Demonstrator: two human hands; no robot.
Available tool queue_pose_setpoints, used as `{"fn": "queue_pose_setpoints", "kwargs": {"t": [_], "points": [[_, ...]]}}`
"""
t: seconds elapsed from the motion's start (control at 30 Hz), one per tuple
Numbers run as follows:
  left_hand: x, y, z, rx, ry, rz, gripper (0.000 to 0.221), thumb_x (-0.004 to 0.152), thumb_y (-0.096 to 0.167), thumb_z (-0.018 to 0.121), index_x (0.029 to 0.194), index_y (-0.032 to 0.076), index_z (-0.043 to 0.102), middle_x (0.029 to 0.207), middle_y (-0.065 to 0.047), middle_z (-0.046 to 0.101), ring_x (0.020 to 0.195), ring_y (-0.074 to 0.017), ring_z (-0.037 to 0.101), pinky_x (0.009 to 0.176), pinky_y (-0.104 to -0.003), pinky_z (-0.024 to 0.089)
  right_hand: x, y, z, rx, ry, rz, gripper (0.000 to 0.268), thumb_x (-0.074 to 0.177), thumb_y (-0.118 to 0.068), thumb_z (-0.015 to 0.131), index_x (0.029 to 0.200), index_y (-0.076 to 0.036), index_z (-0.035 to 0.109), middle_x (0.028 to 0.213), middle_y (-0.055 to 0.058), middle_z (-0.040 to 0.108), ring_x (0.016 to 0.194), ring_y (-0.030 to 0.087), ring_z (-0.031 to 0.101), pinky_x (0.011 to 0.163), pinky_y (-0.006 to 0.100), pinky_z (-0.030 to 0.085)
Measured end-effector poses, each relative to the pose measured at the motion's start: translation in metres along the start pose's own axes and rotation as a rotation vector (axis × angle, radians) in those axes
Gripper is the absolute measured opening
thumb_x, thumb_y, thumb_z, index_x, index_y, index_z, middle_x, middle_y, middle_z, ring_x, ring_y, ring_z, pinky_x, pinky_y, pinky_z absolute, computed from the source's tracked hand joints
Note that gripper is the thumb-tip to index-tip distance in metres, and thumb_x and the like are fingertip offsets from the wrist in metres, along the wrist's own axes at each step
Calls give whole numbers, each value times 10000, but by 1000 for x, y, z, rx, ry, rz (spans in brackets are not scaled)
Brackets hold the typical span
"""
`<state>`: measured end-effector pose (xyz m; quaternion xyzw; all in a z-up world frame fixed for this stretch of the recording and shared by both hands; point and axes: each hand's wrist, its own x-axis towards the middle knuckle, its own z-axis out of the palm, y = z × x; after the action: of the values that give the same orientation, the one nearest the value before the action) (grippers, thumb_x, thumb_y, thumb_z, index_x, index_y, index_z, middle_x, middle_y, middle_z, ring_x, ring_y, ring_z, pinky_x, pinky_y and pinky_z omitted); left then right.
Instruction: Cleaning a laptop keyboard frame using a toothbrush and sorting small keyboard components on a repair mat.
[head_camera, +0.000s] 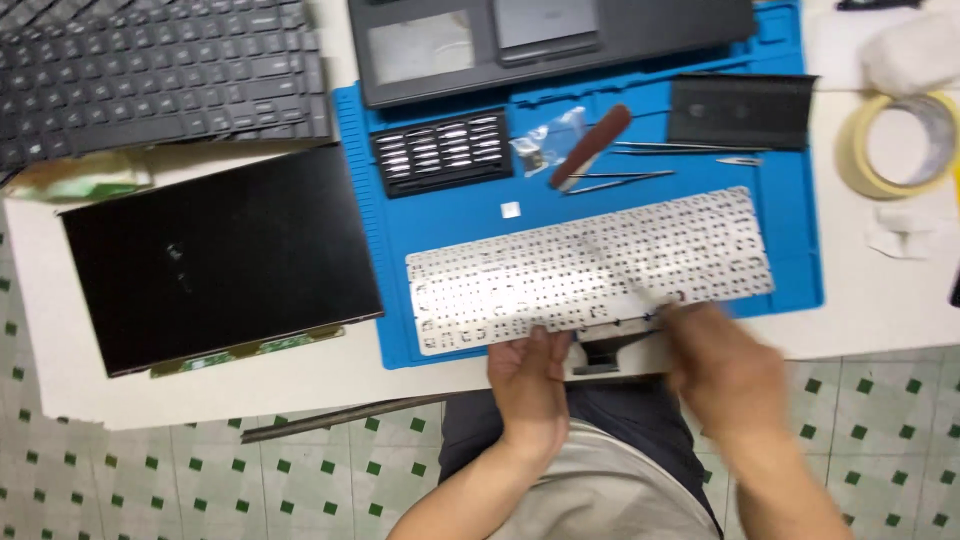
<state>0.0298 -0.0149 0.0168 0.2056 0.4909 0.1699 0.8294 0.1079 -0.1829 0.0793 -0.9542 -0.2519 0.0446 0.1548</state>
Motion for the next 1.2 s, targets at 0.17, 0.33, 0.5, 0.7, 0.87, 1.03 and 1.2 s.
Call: {"fn": "queue_pose_setpoints", "kwargs": {"t": [0.17, 0.33, 0.5, 0.7, 0.87, 1.03, 1.2], "points": [[-3, 6, 6, 17, 0, 2, 240, 967, 0, 635, 847, 89, 447, 736, -57, 519, 776, -202, 620, 1068, -584, 564, -40, 10, 5, -161, 117, 92, 176, 960, -171, 648, 1121, -220, 703, 922, -27, 641, 683, 235, 596, 449, 376, 395], [9, -5, -8, 23, -22, 23, 241, 949, 12, 660, 871, 75, 441, 854, -87, 555, 875, -238, 685, 1066, -548, 576, -67, 56, 6, -389, 321, 311, 83, 1136, -222, 749, 1190, -172, 785, 991, -32, 689, 804, 203, 636, 528, 338, 397], [2, 1, 2, 58, 30, 38, 200, 958, 29, 653, 899, 59, 465, 839, -94, 574, 857, -214, 667, 1086, -560, 573, -54, -4, 24, -21, 34, 274, 202, 1049, -295, 514, 884, -215, 596, 817, 16, 590, 651, 295, 589, 447, 472, 385], [9, -3, 0, 36, 58, 52, 210, 935, -6, 662, 937, 26, 454, 900, -130, 528, 879, -296, 670, 1066, -573, 579, -77, 43, 24, -169, 331, 278, 96, 1094, -241, 648, 1015, -238, 703, 844, -32, 624, 669, 185, 575, 503, 338, 392], [10, -4, -3, 32, 18, 83, 231, 924, -12, 669, 936, 34, 443, 877, -149, 563, 879, -289, 668, 1069, -591, 573, -73, 54, 17, -445, 384, 325, 62, 1097, -205, 750, 1148, -170, 756, 878, -29, 645, 634, 155, 524, 470, 293, 327], [9, -2, 1, 43, 13, 80, 249, 953, -50, 612, 923, 56, 390, 826, -123, 494, 794, -187, 571, 1084, -596, 558, -47, -17, 24, -161, 359, 37, 204, 1021, -138, 608, 817, -158, 599, 715, 18, 533, 532, 209, 471, 429, 358, 345], [30, -18, -25, 166, -80, 118, 258, 1044, -32, 477, 1300, -31, 446, 1042, -91, 541, 946, -260, 676, 1025, -463, 599, -40, 9, 12, 25, 375, 141, 102, 886, -76, 684, 908, -158, 741, 677, 46, 625, 635, 308, 664, 572, 396, 507]]}}
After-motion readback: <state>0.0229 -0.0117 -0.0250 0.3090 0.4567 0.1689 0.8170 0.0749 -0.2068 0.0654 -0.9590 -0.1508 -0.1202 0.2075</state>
